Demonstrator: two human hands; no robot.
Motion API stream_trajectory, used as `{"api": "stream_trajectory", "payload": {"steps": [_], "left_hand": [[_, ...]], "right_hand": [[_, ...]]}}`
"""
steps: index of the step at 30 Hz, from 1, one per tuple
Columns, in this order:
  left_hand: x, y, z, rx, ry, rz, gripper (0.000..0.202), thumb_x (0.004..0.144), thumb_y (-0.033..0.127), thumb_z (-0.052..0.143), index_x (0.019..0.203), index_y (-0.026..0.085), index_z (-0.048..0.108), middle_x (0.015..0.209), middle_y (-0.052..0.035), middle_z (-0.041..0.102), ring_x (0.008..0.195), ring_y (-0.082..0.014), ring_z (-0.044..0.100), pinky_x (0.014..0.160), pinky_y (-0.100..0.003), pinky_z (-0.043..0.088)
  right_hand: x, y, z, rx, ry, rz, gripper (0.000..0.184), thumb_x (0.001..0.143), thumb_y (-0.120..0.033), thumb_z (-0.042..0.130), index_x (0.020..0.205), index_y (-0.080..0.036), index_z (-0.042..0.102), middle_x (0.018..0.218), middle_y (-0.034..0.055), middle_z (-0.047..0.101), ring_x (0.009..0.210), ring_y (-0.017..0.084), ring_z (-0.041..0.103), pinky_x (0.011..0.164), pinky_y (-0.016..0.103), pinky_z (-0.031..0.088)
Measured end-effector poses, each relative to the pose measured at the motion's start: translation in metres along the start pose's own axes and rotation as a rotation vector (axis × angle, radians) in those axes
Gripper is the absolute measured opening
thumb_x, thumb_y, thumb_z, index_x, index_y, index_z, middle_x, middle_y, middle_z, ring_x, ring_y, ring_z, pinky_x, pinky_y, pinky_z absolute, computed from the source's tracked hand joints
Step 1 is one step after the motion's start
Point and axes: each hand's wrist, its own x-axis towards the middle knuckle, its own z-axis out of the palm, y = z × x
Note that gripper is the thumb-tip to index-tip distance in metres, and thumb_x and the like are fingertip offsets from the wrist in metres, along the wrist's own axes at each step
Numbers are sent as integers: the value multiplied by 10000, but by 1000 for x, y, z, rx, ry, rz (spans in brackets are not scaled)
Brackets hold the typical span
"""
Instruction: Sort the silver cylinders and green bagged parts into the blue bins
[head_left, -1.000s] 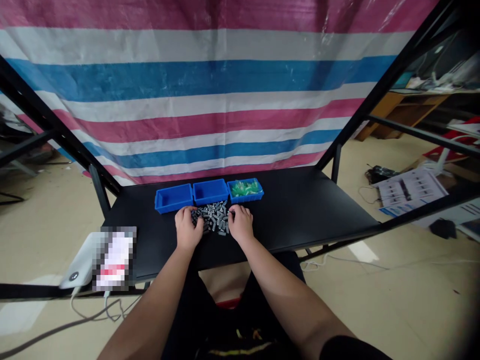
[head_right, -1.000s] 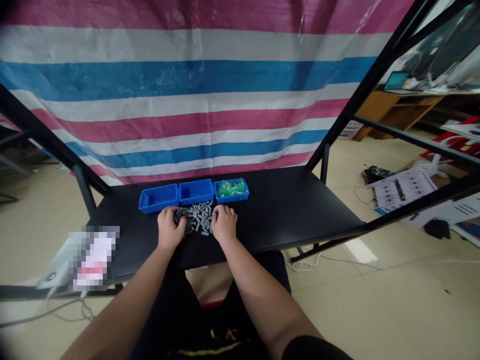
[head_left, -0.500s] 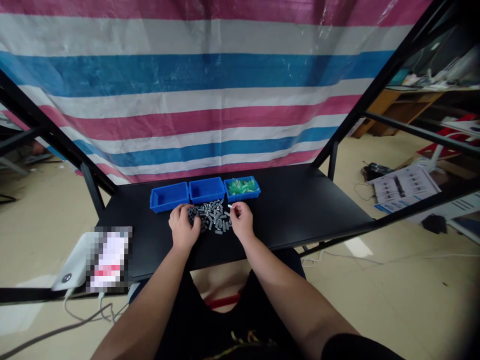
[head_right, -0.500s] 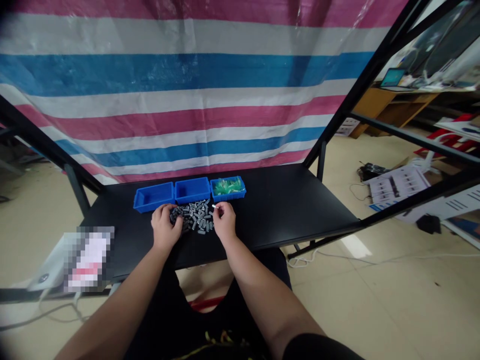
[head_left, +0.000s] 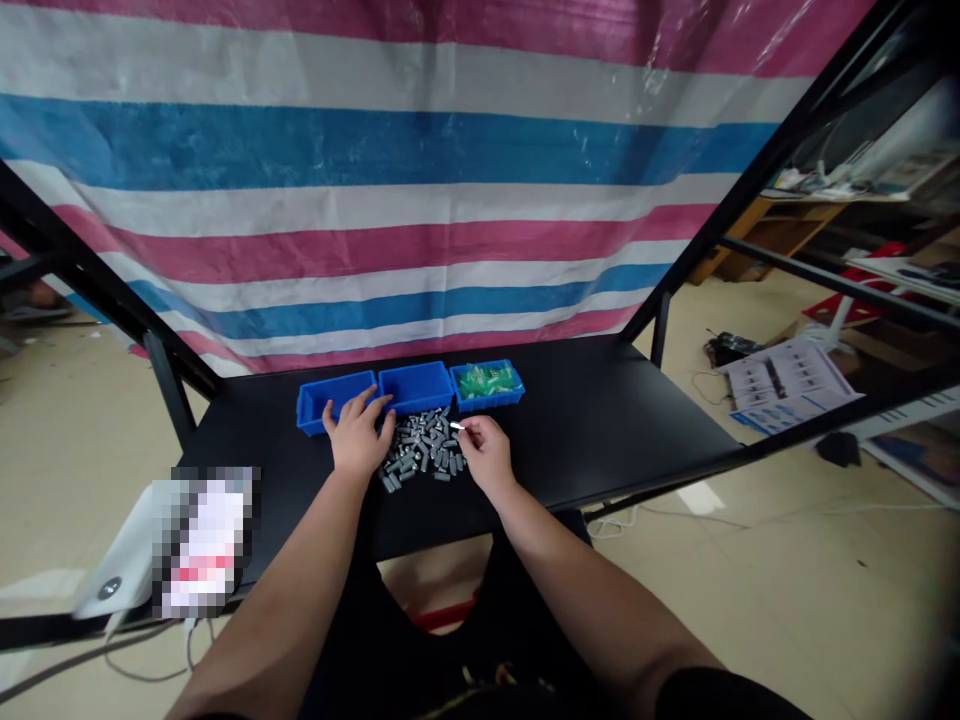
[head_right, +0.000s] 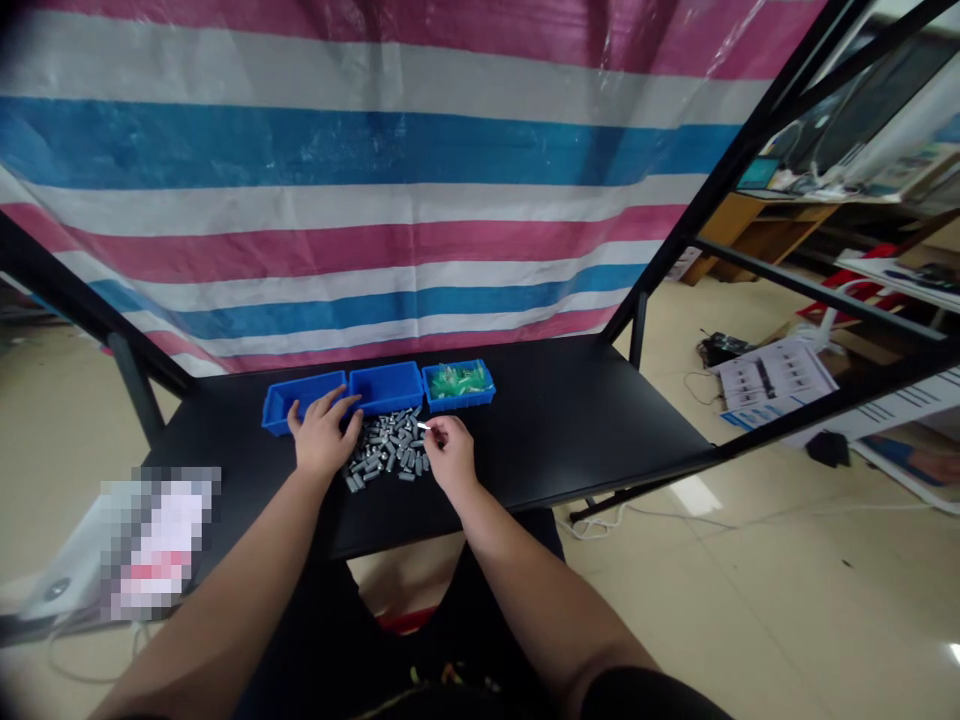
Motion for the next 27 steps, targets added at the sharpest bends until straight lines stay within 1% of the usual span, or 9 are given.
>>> {"api": "stream_trajectory", "payload": {"steps": [4, 7, 9, 11, 14, 18, 23, 25, 27], "left_hand": [[-4, -4, 1, -37, 27, 20, 264, 968, 379, 522, 1147, 322, 708, 1357, -35, 654, 1164, -280, 606, 1183, -545, 108], [-5, -6, 1, -67, 37, 28, 239, 951, 358, 548, 1110, 320, 722, 1318, -43, 675, 1115, -287, 620, 1149, -550, 152], [-4, -6, 1, -82, 45, 24, 226, 940, 346, 561, 1089, 316, 729, 1293, -47, 686, 1097, -287, 620, 1138, -550, 160], [-4, -7, 1, -94, 53, 20, 218, 936, 340, 565, 1074, 310, 731, 1264, -50, 699, 1083, -284, 620, 1132, -545, 162], [-5, -7, 1, -100, 58, 21, 205, 933, 333, 568, 1056, 304, 729, 1239, -44, 708, 1069, -276, 623, 1125, -533, 172], [-6, -6, -1, -112, 58, 34, 179, 917, 314, 580, 1023, 301, 724, 1214, -34, 715, 1079, -272, 626, 1137, -528, 178], [-9, -1, -6, -124, 111, 44, 269, 869, 259, 609, 1125, 306, 679, 1247, -25, 701, 1263, -286, 557, 1214, -546, 75], [-11, 0, -9, -121, 145, 30, 287, 845, 234, 611, 1122, 290, 664, 1233, -37, 695, 1303, -295, 527, 1224, -556, 60], [-16, 1, -12, -114, 164, 4, 238, 829, 213, 604, 1054, 267, 659, 1167, -51, 694, 1276, -298, 538, 1219, -552, 111]], "right_hand": [[31, -17, 11, -95, 2, -120, 96, 883, -248, 592, 929, -219, 672, 930, 51, 670, 785, 173, 654, 788, 315, 572], [60, -24, 22, -77, -15, -113, 120, 899, -276, 591, 964, -217, 673, 968, 66, 675, 802, 180, 667, 791, 322, 582], [70, -23, 24, -53, -25, -113, 134, 900, -286, 592, 980, -215, 672, 1002, 76, 670, 811, 185, 672, 768, 323, 586], [69, -18, 19, -68, -4, -121, 123, 893, -276, 587, 961, -213, 668, 999, 78, 661, 823, 189, 664, 767, 327, 579], [52, -7, -1, -133, 9, -131, 81, 874, -246, 577, 876, -210, 650, 895, 53, 644, 764, 176, 624, 739, 315, 547], [31, 5, -25, -179, -95, -118, 90, 876, -245, 582, 855, -211, 662, 807, 20, 635, 703, 161, 582, 695, 299, 491], [23, 5, -25, -495, -279, -111, 129, 793, -347, 752, 890, -263, 738, 852, 15, 685, 866, 220, 589, 813, 357, 419], [23, 4, -23, -568, -298, -105, 111, 783, -304, 759, 891, -282, 748, 885, 13, 692, 899, 227, 585, 828, 362, 390], [23, 4, -23, -569, -305, -103, 77, 805, -254, 730, 874, -283, 748, 916, 15, 694, 915, 224, 589, 828, 354, 377]]}}
